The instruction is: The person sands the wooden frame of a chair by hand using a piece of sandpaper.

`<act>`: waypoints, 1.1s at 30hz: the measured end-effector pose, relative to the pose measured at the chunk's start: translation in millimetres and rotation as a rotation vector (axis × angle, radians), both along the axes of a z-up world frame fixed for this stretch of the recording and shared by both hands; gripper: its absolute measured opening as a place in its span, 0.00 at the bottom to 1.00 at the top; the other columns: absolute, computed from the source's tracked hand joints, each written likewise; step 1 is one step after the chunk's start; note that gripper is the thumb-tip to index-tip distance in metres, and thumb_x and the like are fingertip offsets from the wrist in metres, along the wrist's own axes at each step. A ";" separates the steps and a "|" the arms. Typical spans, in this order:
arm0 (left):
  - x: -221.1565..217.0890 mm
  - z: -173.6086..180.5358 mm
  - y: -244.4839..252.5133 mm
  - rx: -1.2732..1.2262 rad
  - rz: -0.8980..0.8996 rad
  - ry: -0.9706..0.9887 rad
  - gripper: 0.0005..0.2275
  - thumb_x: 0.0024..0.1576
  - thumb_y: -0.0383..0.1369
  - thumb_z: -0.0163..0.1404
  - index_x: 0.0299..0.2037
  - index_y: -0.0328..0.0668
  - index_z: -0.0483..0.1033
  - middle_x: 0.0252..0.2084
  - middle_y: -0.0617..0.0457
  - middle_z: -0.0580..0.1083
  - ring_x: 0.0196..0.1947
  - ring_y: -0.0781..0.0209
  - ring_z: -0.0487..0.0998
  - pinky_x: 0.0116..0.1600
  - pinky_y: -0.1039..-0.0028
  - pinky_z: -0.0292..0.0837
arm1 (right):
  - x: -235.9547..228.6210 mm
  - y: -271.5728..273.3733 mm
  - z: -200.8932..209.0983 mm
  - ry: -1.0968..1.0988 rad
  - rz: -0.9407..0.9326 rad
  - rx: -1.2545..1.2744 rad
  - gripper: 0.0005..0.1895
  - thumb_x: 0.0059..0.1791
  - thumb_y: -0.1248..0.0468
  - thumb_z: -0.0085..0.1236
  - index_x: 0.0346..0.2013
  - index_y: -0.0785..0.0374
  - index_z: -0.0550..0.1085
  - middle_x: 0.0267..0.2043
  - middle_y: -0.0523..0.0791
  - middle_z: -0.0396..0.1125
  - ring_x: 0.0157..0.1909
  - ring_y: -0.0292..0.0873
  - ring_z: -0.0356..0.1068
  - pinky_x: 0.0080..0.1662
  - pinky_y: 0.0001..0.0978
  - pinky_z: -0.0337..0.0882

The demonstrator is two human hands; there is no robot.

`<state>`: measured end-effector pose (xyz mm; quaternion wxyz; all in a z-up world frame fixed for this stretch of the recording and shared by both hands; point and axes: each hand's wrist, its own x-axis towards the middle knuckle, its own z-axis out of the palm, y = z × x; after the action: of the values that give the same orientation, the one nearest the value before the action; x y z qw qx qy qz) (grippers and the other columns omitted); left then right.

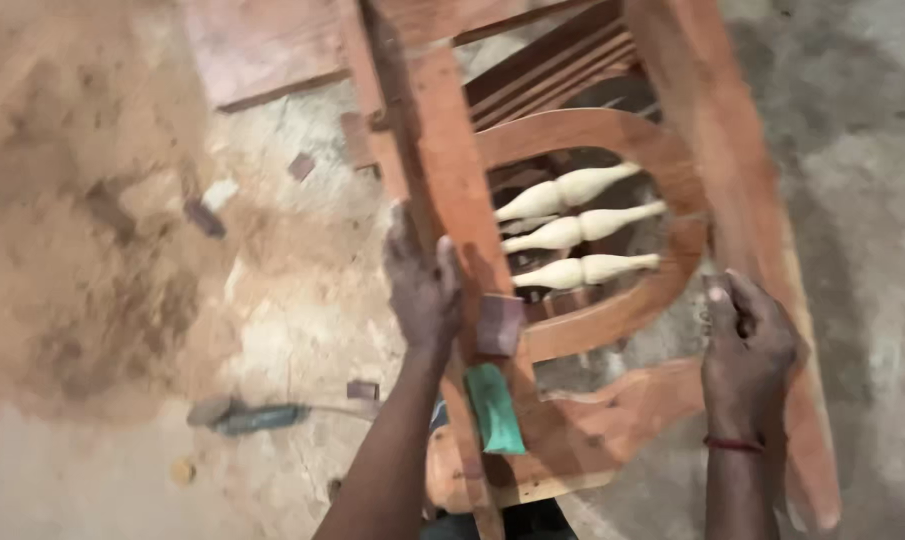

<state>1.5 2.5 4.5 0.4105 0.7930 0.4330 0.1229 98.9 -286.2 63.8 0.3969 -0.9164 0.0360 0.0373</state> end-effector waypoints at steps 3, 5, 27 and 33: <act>0.0 -0.5 -1.6 0.059 -0.031 -0.004 0.31 0.65 0.44 0.48 0.77 0.50 0.50 0.73 0.31 0.57 0.69 0.29 0.63 0.65 0.50 0.67 | 3.3 2.2 -3.4 -0.020 -0.009 0.037 0.16 0.58 0.61 0.61 0.57 0.69 0.76 0.50 0.45 0.74 0.46 0.34 0.73 0.47 0.28 0.72; 0.0 -2.3 -0.7 0.101 -0.055 -0.001 0.32 0.64 0.44 0.48 0.77 0.49 0.49 0.73 0.30 0.55 0.71 0.30 0.59 0.67 0.49 0.65 | 0.4 12.8 -8.9 0.052 -0.067 0.086 0.16 0.57 0.60 0.62 0.56 0.67 0.78 0.47 0.45 0.74 0.41 0.35 0.71 0.42 0.29 0.70; 157.5 -65.8 94.4 0.499 -1.198 0.232 0.37 0.63 0.61 0.38 0.76 0.45 0.50 0.63 0.45 0.72 0.72 0.50 0.62 0.77 0.43 0.19 | -44.5 37.0 -83.3 -0.102 0.022 0.273 0.17 0.56 0.61 0.62 0.56 0.69 0.75 0.49 0.44 0.73 0.47 0.33 0.71 0.48 0.29 0.73; 159.6 -83.0 101.9 0.348 -1.168 -0.074 0.32 0.68 0.58 0.32 0.72 0.42 0.59 0.63 0.42 0.73 0.71 0.47 0.63 0.75 0.41 0.16 | -51.5 32.1 -102.4 -0.118 -0.043 0.337 0.18 0.57 0.59 0.60 0.57 0.68 0.75 0.45 0.43 0.74 0.40 0.30 0.70 0.44 0.28 0.72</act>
<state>161.1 104.4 -78.5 0.2894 0.9500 -0.1146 -0.0261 47.5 -254.0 -38.5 0.5469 -0.8366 0.0252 -0.0196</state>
